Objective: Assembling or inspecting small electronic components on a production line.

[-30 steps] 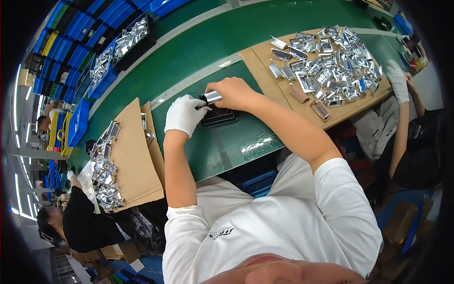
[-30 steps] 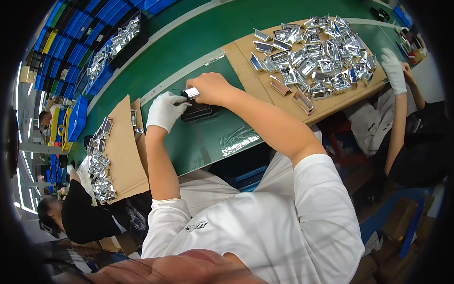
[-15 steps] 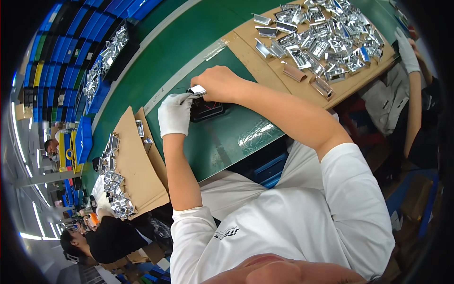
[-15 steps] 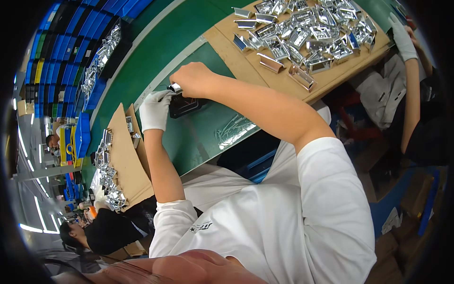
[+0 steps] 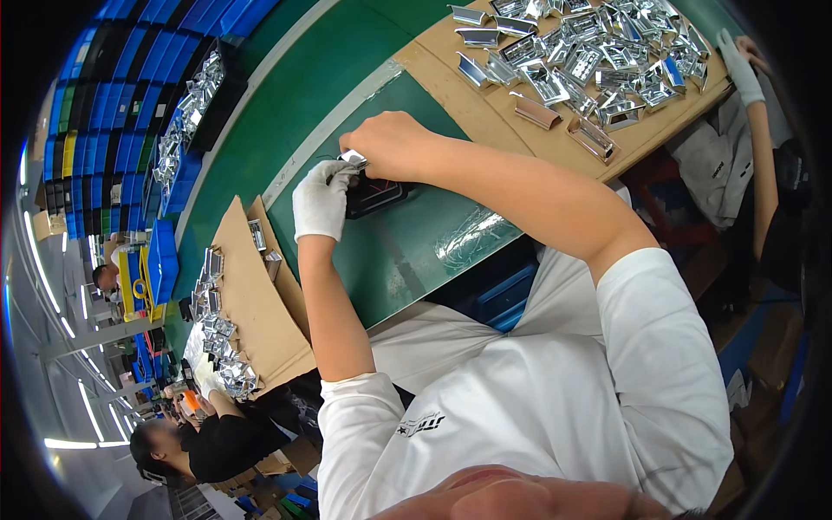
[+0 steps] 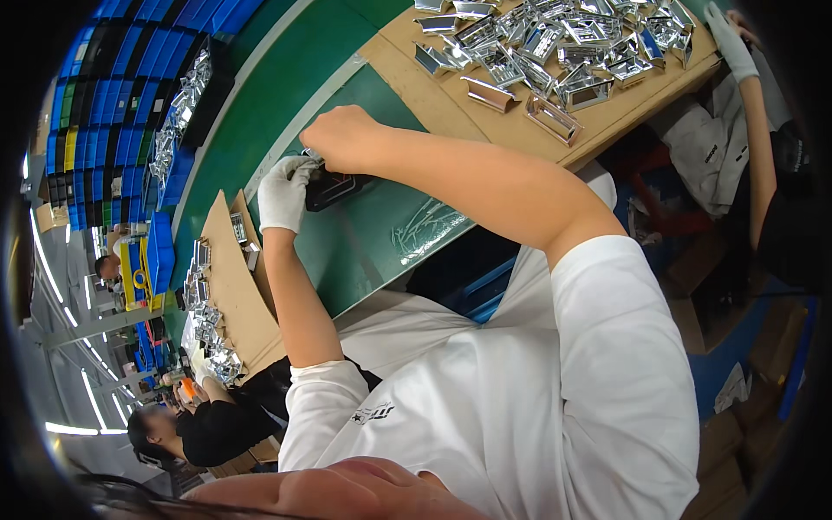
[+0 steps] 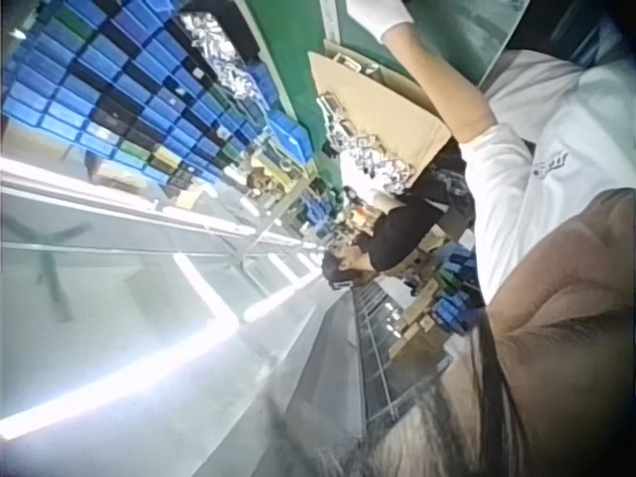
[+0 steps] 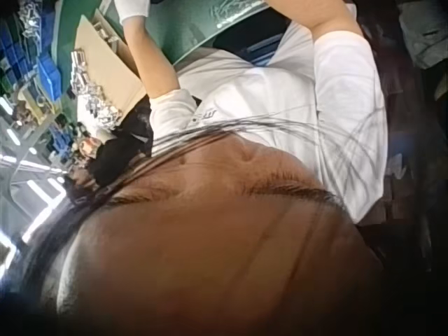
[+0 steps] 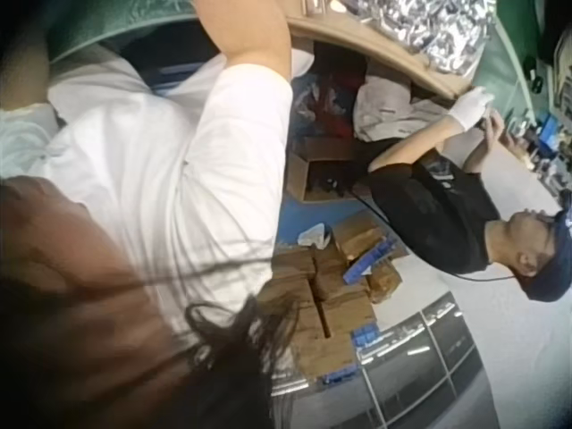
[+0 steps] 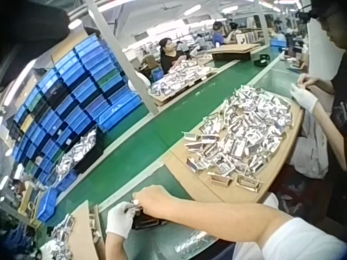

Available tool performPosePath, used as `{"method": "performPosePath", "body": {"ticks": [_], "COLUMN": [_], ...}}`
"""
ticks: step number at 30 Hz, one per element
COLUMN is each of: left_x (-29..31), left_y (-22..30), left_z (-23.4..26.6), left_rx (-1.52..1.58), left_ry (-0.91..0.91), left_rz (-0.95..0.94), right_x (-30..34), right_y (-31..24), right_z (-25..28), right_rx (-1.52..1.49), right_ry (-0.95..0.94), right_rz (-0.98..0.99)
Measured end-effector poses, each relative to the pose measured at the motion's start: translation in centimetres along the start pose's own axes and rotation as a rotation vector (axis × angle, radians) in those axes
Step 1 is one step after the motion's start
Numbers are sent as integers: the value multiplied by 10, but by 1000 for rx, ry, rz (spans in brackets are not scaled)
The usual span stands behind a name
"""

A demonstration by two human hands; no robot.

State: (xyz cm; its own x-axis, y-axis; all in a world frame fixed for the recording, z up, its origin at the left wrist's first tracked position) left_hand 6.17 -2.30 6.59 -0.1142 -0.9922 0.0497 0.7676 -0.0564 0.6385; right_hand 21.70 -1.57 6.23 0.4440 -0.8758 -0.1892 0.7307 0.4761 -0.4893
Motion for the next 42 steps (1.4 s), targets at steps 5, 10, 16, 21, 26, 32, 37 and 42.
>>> {"method": "performPosePath", "body": {"ticks": [5,10,16,21,26,32,37,42], "left_x": [0,2,2,-2,-9,-17,-22,-20], "left_y": [2,2,4,-5,-14,-18,-24,-4], "left_z": [-1,0,0,-4,-1,14,15,7], "left_rx": [40,1,40,246,318,294,89,23], "left_ry": [-36,-27,-50,-87,-65,235,407,404], "left_rz": [-34,23,-12,9,-34,-116,-300,-549], "right_x": [-1,0,2,-2,-3,0,-2,-9], "right_y": [-2,-5,2,1,-2,-2,12,35], "right_z": [0,3,1,1,3,7,-8,6], "right_rx": [49,100,17,19,60,25,-160,-414], "right_ry": [-8,6,2,-27,-46,-14,17,205], "right_rz": [-20,9,18,-26,-75,-90,-56,-76]}}
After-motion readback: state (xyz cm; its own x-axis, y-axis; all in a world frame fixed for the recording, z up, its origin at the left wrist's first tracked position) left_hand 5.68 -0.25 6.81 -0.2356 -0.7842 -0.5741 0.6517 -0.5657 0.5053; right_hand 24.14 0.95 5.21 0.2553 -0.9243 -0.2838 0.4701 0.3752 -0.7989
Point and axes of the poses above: each hand's wrist, its own x-axis away from the middle knuckle, its own z-axis out of the back of the hand, y = z × x, the point moved 5 cm from there along -x, towards the middle knuckle, and after that the axes turned 2 degrees about -y, right-handed, at the moved point
